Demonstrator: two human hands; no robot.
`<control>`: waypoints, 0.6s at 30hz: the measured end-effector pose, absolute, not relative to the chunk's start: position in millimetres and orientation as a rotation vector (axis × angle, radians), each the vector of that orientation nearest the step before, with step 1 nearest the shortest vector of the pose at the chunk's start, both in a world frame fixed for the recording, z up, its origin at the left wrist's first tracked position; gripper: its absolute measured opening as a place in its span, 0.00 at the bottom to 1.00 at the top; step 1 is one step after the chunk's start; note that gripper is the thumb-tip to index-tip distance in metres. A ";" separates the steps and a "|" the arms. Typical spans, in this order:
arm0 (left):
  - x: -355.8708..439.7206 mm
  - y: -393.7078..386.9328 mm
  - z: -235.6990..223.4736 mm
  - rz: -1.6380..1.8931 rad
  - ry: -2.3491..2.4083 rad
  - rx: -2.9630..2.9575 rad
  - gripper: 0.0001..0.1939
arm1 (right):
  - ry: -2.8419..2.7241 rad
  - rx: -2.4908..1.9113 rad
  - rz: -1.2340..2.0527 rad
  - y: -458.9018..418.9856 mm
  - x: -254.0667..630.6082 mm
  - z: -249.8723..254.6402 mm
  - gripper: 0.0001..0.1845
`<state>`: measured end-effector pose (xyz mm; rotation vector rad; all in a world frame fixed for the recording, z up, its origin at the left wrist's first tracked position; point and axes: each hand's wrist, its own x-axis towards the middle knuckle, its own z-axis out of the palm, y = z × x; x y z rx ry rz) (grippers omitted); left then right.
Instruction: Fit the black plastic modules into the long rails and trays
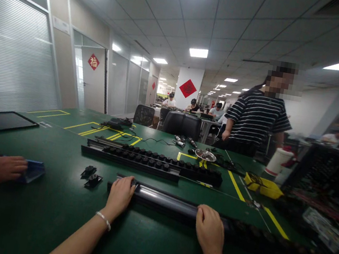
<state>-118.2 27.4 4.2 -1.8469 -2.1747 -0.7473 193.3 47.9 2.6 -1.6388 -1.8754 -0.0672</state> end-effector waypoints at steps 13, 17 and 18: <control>-181.3 35.3 -7.3 -0.751 -2.220 -1.688 0.20 | -1.867 -1.656 -0.056 46.2 192.5 3.7 0.19; -198.8 40.3 -12.7 -0.870 -2.267 -1.669 0.21 | -1.866 -1.652 -0.049 45.6 192.5 4.4 0.19; -203.1 41.4 -13.4 -0.892 -2.288 -1.654 0.21 | -1.865 -1.651 -0.052 45.6 192.6 4.4 0.19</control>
